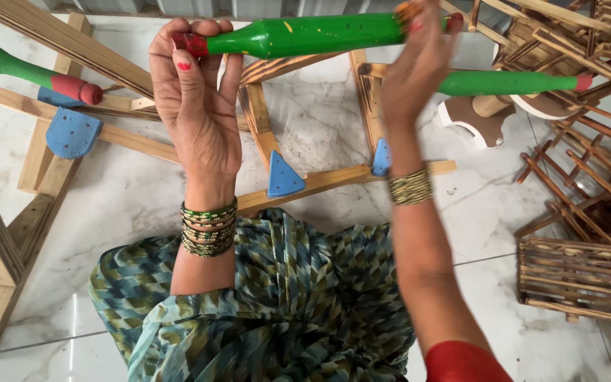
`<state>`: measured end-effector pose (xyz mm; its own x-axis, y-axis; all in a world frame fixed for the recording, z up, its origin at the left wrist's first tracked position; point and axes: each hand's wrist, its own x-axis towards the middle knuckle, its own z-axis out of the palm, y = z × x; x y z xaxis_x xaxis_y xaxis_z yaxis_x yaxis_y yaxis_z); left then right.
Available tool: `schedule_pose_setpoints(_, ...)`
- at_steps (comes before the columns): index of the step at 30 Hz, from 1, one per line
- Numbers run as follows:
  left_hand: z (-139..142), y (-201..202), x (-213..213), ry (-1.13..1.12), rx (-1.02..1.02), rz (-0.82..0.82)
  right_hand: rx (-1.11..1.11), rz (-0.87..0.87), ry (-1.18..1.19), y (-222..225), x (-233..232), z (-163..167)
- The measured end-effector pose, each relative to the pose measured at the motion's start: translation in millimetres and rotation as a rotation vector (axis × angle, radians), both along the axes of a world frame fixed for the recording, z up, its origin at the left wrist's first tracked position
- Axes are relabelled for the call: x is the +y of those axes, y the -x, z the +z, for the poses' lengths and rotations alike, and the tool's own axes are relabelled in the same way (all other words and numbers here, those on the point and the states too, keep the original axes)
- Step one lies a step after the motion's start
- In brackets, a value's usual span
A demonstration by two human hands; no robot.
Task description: The person sits on the floor and rubs wooden frame bars with an abrasive pad, then fits the bars into wooden folding-frame structures and moves green-painted legs and frames around the work area.
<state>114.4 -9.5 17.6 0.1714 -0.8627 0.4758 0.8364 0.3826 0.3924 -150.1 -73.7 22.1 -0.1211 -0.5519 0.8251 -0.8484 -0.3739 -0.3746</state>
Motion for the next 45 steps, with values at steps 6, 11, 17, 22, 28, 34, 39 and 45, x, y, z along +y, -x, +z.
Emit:
schedule_pose_setpoints(6, 2.3, -11.9, 6.0, -0.051, -0.059, -0.014, 0.012, 0.070, 0.226, -101.8, 18.3, -35.2)
schedule_pose_setpoints(11, 4.6, -18.7, 6.6, -0.059, -0.114, -0.022, -0.209, 0.020, 0.302, -90.2, 23.4, -26.3)
schedule_pose_setpoints(17, 4.2, -15.6, 6.5, -0.076, -0.100, -0.004, -0.136, 0.050, 0.363, -89.0, 7.4, -89.4)
schedule_pose_setpoints(22, 3.7, -22.8, 6.1, -0.087, -0.153, -0.008, -0.230, 0.190, 0.110, -127.7, -14.6, -143.4)
schedule_pose_setpoints(28, 4.3, -23.0, 4.8, -0.066, -0.160, 0.002, 0.037, 0.198, 0.224, -120.7, -7.1, -106.5)
schedule_pose_setpoints(34, -1.5, -20.9, 8.1, -0.074, -0.151, 0.001, 0.460, 0.274, 0.501, -81.8, -9.1, -61.1)
schedule_pose_setpoints(39, -2.2, -23.2, 9.6, -0.082, -0.139, -0.014, 0.799, 0.105, 0.238, -96.3, -30.6, -104.2)
schedule_pose_setpoints(45, -1.3, -25.1, 9.9, -0.091, -0.143, -0.015, 0.778, 0.258, -0.079, -136.4, -51.4, -188.3)
